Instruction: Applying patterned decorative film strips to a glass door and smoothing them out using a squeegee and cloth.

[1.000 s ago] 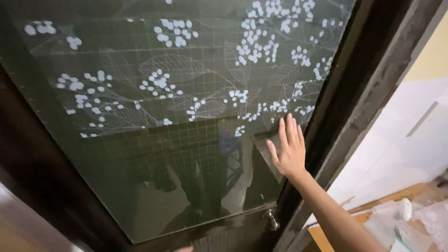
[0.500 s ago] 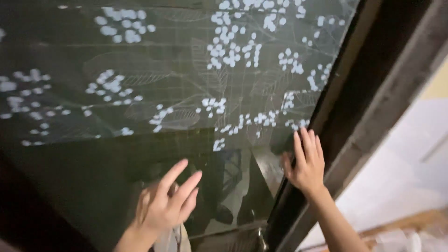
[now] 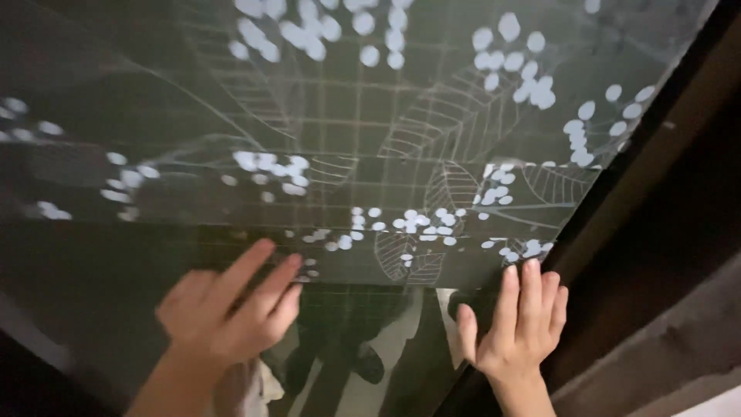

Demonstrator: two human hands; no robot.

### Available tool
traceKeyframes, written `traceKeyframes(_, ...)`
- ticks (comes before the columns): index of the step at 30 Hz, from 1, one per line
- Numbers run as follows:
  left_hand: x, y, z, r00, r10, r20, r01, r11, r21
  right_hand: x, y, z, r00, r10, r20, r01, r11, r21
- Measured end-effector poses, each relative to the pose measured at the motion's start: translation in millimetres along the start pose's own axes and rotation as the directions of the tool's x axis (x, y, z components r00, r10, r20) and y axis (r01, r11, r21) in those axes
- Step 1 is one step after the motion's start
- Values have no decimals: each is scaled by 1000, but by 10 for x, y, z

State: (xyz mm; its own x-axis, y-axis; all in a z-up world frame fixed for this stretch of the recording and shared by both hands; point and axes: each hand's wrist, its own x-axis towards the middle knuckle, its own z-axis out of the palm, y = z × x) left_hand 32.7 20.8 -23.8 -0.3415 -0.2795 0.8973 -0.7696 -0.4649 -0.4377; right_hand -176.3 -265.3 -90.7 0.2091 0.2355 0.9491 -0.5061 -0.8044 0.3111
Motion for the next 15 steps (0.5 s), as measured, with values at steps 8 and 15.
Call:
traceKeyframes(8, -235, 69, -7, 972, -144, 186, 153, 988, -36, -101, 36, 58, 999, 38, -33, -37, 999, 28)
traceKeyframes(15, -332, 16, -9, 964, -92, 250, 98, 995, -12, -95, -30, -74, 998, 58, -14, -57, 997, 57)
